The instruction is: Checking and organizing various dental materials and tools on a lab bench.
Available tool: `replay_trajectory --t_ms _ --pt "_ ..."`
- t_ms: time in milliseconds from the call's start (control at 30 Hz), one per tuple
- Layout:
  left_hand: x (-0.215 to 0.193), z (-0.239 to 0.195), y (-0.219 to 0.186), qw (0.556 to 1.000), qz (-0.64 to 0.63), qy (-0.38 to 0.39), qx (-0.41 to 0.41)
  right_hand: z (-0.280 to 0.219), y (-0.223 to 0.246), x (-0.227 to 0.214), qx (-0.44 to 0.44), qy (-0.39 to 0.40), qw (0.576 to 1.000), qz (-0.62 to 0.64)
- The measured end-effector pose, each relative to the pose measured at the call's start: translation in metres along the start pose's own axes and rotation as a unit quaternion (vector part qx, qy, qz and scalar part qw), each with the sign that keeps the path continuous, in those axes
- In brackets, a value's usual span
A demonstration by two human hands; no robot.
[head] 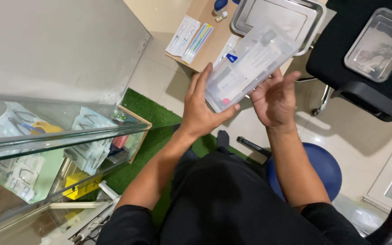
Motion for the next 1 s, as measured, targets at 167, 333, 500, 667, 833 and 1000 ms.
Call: replay_trajectory --t_ms 167,333,500,667,833,1000 --pt "0.009 -0.001 -0.002 0.996 0.066 -0.016 0.051 -0.003 -0.003 -0.019 -0.028 -0.008 0.999 -0.021" --pt "0.015 -0.014 0.082 0.994 0.023 -0.081 -0.073 0.006 -0.048 -0.053 0.037 -0.031 0.95 -0.308" --pt "0.025 -0.019 0.171 0.973 0.111 -0.107 -0.171 0.01 -0.11 -0.116 0.091 -0.095 0.807 -0.575" --pt "0.065 -0.008 0.229 0.96 0.175 -0.076 -0.205 0.015 -0.141 -0.164 0.044 -0.132 0.662 -0.737" --pt "0.112 0.007 0.275 0.964 0.208 -0.056 -0.158 0.03 -0.149 -0.166 -0.033 -0.06 0.53 -0.845" --pt "0.12 0.011 0.288 0.971 0.191 -0.088 -0.118 0.033 -0.156 -0.178 -0.012 -0.025 0.537 -0.843"
Point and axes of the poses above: each hand's wrist, its own z-axis towards the middle knuckle, its own x-axis out of the palm, y = z × x, the point moved 7 cm from there along z, towards the middle knuckle, and after that the axes turned 15 degrees about -z, right-handed, at the moved point
